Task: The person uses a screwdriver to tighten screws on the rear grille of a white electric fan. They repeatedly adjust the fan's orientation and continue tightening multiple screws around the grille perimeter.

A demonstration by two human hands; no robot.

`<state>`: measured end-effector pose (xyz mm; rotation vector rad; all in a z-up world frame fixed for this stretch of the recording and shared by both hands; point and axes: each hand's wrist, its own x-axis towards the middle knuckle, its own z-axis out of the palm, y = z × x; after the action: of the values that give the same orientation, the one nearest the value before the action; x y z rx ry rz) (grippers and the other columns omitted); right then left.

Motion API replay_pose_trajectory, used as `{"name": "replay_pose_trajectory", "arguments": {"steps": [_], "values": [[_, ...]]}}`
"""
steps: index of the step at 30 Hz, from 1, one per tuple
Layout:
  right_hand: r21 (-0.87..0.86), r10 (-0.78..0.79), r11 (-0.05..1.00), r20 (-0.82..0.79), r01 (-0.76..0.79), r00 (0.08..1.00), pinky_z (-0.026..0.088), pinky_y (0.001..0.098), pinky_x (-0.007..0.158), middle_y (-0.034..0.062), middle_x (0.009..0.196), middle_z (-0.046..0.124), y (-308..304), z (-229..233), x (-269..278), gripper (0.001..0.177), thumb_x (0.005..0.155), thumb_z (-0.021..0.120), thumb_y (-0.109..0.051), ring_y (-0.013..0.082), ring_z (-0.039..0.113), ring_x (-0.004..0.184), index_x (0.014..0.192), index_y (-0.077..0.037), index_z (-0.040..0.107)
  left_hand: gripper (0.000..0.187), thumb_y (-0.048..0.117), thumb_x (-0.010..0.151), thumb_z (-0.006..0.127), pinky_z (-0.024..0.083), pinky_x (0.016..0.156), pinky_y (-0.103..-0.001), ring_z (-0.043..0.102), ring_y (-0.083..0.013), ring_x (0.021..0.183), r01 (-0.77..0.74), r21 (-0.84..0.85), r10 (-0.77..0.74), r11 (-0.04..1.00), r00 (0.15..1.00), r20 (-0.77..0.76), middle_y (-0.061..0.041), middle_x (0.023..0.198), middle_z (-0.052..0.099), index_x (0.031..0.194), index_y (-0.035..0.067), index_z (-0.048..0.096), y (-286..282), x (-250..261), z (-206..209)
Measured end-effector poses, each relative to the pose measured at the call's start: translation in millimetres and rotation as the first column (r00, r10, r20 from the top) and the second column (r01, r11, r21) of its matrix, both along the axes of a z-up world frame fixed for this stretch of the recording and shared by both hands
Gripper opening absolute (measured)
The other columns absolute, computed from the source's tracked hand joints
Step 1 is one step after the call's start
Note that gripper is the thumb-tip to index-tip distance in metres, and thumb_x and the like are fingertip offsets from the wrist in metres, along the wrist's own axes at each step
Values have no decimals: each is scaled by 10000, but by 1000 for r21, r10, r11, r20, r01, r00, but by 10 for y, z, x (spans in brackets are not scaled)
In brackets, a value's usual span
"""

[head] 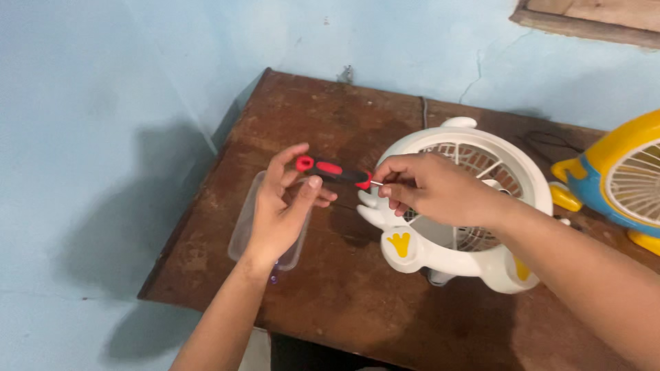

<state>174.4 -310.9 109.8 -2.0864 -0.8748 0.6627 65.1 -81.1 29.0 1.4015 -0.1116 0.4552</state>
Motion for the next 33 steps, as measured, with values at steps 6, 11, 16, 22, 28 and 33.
{"name": "replay_pose_trajectory", "arguments": {"steps": [6,11,16,22,28,33], "values": [[70,-112,993,350,93,930,546,366,692,75,894,775,-453,62,-127,340,815,754,-155,191,738,798,1105,-57,606,382,72,978,705,646,787,-304,757,-146,883,81,148,-79,986,997,-22,-119,1019,783,1304,-30,535,-535,224,129],[78,-170,985,403,151,899,536,363,663,122,825,751,-896,98,-197,311,818,753,-159,222,712,705,1112,-90,678,629,142,941,734,631,828,-348,802,-227,910,173,506,-194,845,981,-12,-123,991,802,1490,51,442,-1012,333,221],[68,-394,918,261,390,881,496,344,600,105,740,701,-1542,-40,-116,241,859,763,-170,179,618,636,1071,-72,700,1070,353,864,765,583,857,-399,719,-339,1007,286,755,-263,590,952,-155,-102,1204,750,1647,85,88,-1487,345,215],[401,-501,772,-95,494,860,465,234,631,-32,872,658,-2195,-503,67,216,906,712,-116,38,581,775,1109,-59,664,926,409,714,859,502,829,-474,661,-294,992,79,978,-452,193,892,17,-83,928,707,1517,242,429,-1722,362,240],[416,-643,535,-364,736,674,267,228,434,-33,787,568,-2388,-871,157,165,918,717,-149,33,389,528,1044,-91,628,861,304,798,812,523,722,-443,633,-303,860,226,963,-420,149,896,-145,-107,837,648,1550,210,404,-1755,425,282],[426,-516,364,-648,828,560,197,221,406,-52,779,626,-2387,-1017,246,164,932,643,-231,20,295,459,1063,-137,616,868,296,819,801,533,833,-442,651,-338,961,193,932,-419,306,907,-50,-141,970,715,1567,163,382,-1785,570,174]]}}
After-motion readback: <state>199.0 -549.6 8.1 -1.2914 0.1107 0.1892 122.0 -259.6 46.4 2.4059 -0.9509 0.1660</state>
